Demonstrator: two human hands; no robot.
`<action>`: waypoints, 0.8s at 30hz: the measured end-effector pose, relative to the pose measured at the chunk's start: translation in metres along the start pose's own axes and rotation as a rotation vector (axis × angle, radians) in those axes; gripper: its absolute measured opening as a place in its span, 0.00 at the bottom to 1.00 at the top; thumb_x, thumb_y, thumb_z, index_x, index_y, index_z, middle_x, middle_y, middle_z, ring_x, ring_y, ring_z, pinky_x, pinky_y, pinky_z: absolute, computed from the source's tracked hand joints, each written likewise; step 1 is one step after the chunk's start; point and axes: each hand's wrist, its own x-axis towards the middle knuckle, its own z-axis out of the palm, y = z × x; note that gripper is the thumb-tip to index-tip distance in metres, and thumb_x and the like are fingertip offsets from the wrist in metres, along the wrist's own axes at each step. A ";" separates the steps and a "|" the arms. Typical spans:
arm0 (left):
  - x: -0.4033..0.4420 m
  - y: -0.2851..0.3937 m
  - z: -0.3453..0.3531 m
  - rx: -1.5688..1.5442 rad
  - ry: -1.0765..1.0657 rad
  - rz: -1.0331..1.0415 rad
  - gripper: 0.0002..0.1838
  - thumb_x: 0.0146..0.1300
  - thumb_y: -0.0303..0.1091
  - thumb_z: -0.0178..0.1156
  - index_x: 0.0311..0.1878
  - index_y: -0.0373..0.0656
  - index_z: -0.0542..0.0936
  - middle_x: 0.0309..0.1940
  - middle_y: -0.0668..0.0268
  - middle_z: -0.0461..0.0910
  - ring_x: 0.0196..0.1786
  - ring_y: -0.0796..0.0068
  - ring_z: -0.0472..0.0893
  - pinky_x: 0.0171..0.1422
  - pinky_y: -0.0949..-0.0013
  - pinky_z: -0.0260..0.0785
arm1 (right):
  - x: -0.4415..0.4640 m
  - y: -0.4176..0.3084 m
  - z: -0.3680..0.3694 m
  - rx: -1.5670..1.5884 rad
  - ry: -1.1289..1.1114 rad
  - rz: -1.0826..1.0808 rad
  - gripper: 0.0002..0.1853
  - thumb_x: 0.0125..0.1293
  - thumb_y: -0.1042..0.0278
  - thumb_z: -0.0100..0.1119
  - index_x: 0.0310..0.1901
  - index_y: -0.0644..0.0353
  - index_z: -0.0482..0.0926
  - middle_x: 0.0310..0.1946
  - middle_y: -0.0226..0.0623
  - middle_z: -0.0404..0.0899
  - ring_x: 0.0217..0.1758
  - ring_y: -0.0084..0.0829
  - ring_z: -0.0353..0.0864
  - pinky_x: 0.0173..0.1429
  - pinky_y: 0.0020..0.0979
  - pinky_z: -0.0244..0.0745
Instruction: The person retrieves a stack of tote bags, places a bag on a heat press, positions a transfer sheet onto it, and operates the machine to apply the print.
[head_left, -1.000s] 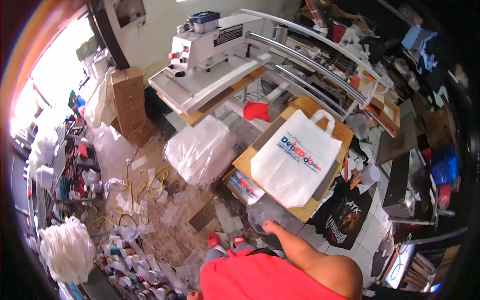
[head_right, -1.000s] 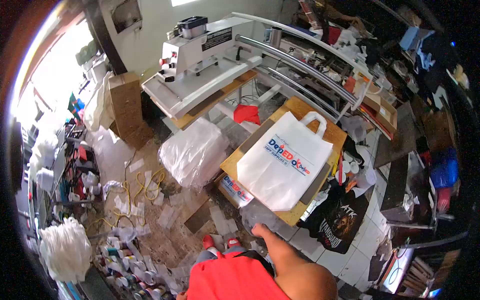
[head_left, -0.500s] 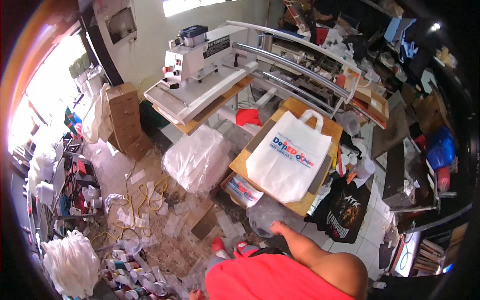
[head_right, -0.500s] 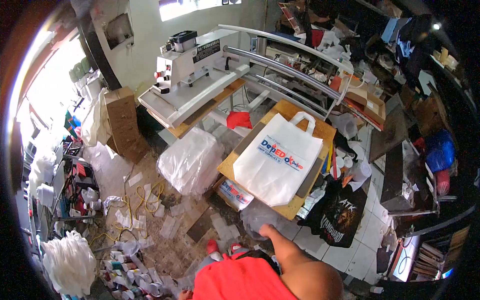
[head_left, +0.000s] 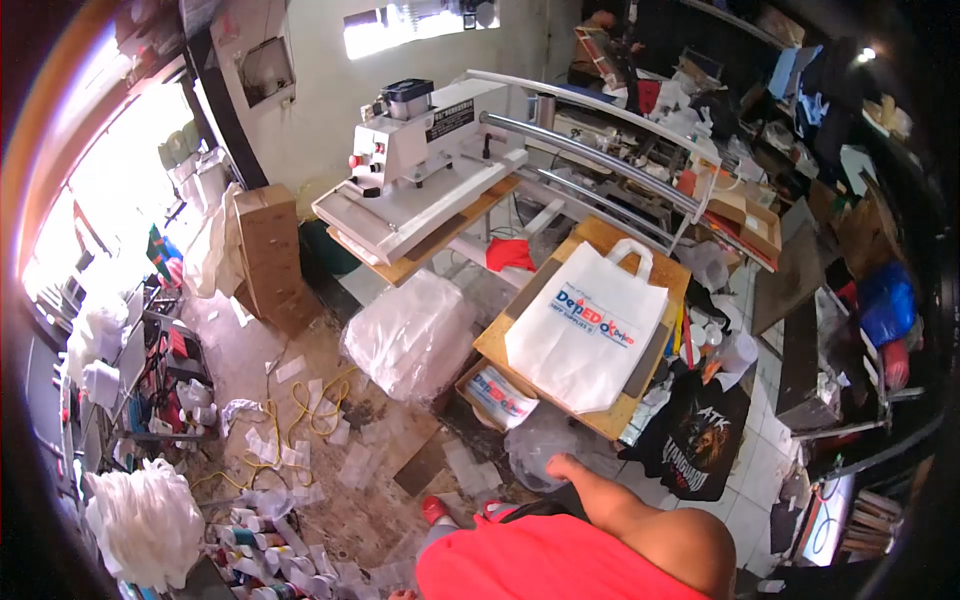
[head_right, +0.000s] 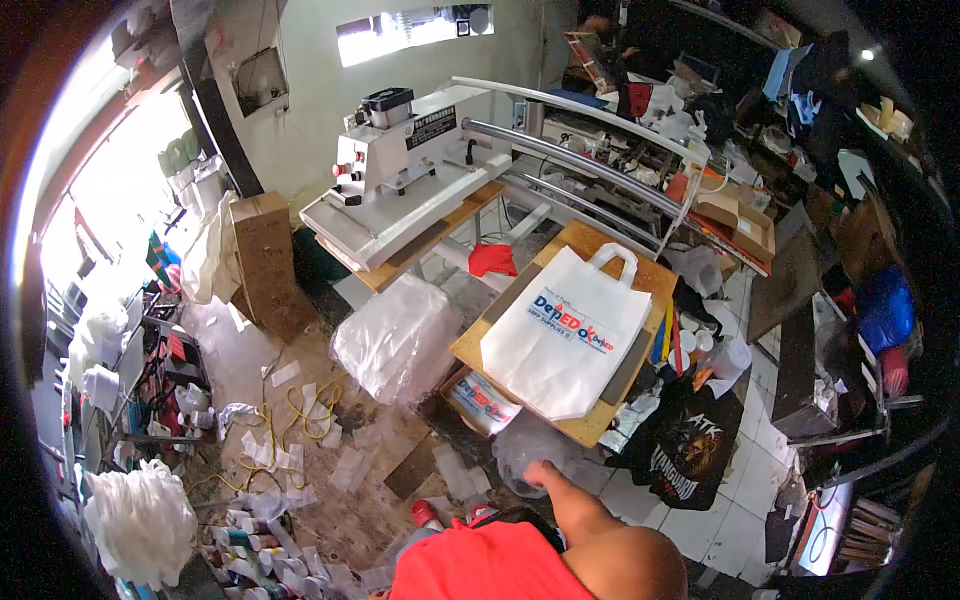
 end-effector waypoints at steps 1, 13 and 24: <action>0.001 0.001 -0.001 0.001 0.000 0.005 0.24 0.61 0.50 0.60 0.52 0.42 0.80 0.39 0.55 0.85 0.38 0.61 0.85 0.40 0.59 0.77 | 0.001 -0.003 -0.003 0.092 -0.007 0.108 0.14 0.55 0.61 0.52 0.30 0.60 0.86 0.30 0.46 0.85 0.35 0.46 0.86 0.43 0.43 0.80; 0.008 -0.004 -0.015 -0.023 -0.009 0.040 0.24 0.62 0.53 0.59 0.52 0.43 0.80 0.38 0.54 0.85 0.37 0.61 0.85 0.38 0.58 0.76 | 0.001 -0.015 -0.005 -0.187 -0.073 -0.019 0.13 0.52 0.62 0.52 0.29 0.57 0.85 0.29 0.46 0.85 0.30 0.42 0.85 0.36 0.43 0.78; 0.014 -0.022 -0.021 -0.027 -0.030 0.085 0.25 0.63 0.55 0.58 0.52 0.45 0.80 0.36 0.53 0.85 0.35 0.60 0.85 0.35 0.57 0.76 | 0.014 -0.042 -0.039 0.111 -0.002 0.105 0.13 0.55 0.55 0.56 0.29 0.53 0.84 0.21 0.36 0.82 0.21 0.34 0.80 0.28 0.37 0.75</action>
